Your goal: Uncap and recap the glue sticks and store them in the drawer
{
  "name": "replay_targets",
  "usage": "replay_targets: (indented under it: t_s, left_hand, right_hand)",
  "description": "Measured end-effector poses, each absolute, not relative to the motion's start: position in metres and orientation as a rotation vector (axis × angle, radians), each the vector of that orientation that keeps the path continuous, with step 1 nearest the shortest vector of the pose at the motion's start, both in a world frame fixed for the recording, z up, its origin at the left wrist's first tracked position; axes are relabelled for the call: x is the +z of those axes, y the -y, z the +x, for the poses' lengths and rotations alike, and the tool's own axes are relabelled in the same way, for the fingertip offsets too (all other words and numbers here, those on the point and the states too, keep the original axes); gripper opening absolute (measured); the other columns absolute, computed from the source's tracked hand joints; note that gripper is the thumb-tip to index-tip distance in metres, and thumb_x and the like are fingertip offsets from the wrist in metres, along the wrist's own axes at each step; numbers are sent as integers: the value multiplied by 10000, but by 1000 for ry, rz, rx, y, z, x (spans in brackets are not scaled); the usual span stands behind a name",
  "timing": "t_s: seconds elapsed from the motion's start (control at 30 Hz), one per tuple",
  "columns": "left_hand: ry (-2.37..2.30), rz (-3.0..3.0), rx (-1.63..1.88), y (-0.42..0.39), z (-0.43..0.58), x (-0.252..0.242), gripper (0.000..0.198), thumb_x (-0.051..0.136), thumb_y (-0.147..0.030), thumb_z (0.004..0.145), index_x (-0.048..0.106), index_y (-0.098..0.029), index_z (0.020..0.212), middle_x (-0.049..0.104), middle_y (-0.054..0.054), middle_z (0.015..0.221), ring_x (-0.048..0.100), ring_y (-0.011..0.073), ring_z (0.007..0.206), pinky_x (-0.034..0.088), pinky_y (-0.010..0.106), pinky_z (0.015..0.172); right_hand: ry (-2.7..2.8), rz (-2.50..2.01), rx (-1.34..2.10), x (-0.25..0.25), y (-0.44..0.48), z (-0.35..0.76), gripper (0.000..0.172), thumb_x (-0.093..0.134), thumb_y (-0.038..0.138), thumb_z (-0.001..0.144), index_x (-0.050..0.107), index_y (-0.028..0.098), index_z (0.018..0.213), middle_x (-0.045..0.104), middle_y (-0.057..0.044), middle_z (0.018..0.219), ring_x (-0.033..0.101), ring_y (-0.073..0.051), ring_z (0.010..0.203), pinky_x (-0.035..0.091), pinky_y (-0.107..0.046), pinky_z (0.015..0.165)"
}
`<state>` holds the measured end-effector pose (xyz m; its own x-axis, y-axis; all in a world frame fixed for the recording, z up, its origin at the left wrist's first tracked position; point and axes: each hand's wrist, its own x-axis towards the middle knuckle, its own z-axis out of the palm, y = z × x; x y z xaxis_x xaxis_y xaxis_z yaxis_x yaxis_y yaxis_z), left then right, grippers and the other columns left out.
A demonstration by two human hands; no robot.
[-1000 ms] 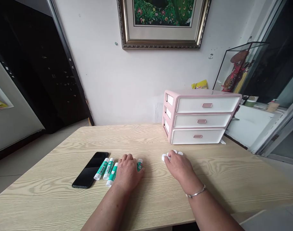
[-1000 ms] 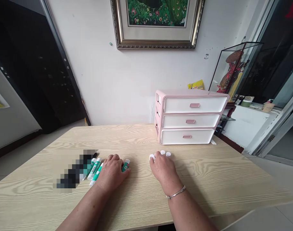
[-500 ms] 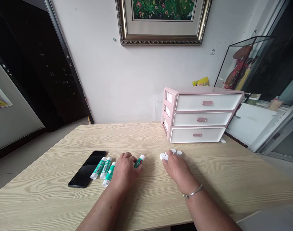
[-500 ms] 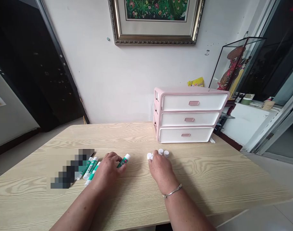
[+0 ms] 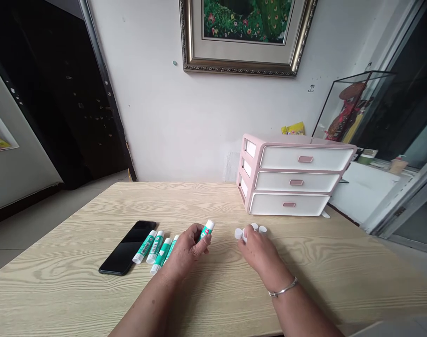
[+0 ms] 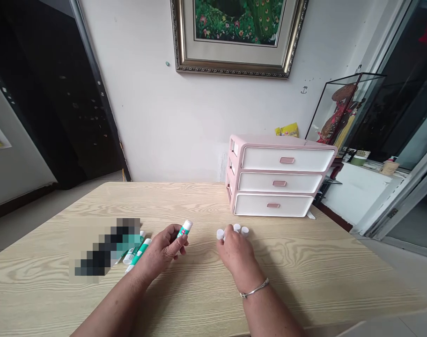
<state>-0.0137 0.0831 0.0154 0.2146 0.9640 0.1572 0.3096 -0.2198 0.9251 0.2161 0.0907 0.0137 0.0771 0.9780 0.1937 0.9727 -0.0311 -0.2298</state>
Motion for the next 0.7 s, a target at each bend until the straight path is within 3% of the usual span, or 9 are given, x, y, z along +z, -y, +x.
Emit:
replay_targets:
  t_s: [0.13, 0.27, 0.5, 0.7]
  left_hand:
    - [-1075, 1648, 1010, -82, -12, 15, 439, 514, -601, 919, 558, -191, 1068, 631, 15, 829, 626, 160, 731, 490, 245, 578]
    - [-1055, 1645, 964, -81, -13, 17, 468, 494, -595, 932, 506, -207, 1192, 552, -13, 821, 565, 138, 707, 497, 232, 557]
    - [-1093, 1657, 946, -79, -14, 21, 425, 469, -588, 946, 507, -217, 1150, 483, -46, 777, 454, 104, 595, 431, 210, 497]
    - [-1180, 1655, 897, -74, -13, 31, 417, 463, -594, 946, 542, -214, 1100, 478, -60, 693, 435, 110, 573, 381, 221, 529]
  right_hand:
    - [1708, -1626, 276, 22, -91, 208, 129, 523, 326, 906, 532, 216, 974, 579, 22, 644, 573, -169, 631, 385, -269, 604]
    - [1535, -1114, 618, 37, -93, 188, 291, 479, 497, 940, 539, 215, 979, 532, 33, 680, 485, -138, 598, 411, -250, 575]
    - [1444, -993, 817, 29, -106, 159, 443, 493, 604, 935, 604, 187, 1037, 558, 5, 758, 500, -142, 668, 428, -253, 602]
    - [1421, -994, 868, 3, -110, 165, 422, 503, 579, 951, 610, 195, 1089, 590, -11, 808, 522, -146, 699, 445, -256, 623]
